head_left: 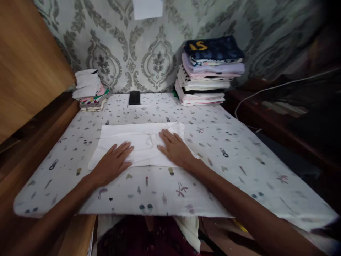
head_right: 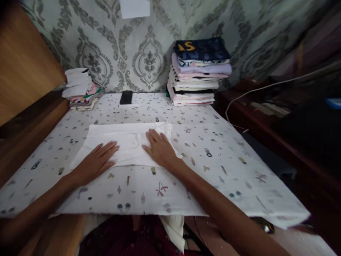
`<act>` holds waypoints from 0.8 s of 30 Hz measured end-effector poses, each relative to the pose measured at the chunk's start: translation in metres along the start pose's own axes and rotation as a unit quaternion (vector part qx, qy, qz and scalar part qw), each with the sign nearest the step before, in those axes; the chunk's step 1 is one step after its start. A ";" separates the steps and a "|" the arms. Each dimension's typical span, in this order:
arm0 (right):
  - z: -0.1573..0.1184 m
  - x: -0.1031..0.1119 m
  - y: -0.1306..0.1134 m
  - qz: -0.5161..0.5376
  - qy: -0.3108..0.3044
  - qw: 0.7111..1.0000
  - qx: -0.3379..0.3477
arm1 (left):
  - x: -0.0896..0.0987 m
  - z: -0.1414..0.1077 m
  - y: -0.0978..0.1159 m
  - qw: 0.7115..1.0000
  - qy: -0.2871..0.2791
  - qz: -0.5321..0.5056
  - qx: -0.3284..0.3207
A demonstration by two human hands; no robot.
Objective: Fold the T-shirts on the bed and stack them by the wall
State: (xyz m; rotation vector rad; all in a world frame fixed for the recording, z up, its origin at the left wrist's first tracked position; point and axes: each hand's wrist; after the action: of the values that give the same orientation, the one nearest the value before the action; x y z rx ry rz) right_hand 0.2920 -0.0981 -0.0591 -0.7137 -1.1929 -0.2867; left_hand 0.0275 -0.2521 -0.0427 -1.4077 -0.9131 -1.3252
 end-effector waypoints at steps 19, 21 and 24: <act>-0.005 -0.002 0.003 -0.013 0.037 0.999 0.024 | 0.002 -0.037 -0.044 0.991 -0.046 0.003 0.124; -0.005 0.001 0.001 -0.008 0.032 0.999 0.019 | 0.005 -0.040 -0.056 0.987 -0.051 -0.018 0.149; -0.002 0.006 -0.009 -0.007 0.022 1.000 0.013 | 0.013 -0.028 -0.072 0.981 -0.046 -0.049 0.180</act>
State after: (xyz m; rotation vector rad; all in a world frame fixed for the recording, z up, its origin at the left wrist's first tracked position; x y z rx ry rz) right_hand 0.2908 -0.1051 -0.0509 -0.6722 -1.1583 -0.2968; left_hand -0.0469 -0.2616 -0.0207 -1.1604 -1.2294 -1.1036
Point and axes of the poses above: each hand's wrist, its own z-axis towards the middle knuckle, its own x-axis out of the back of the hand, y = z × x, and after that the axes turned 12 degrees about z, right-handed
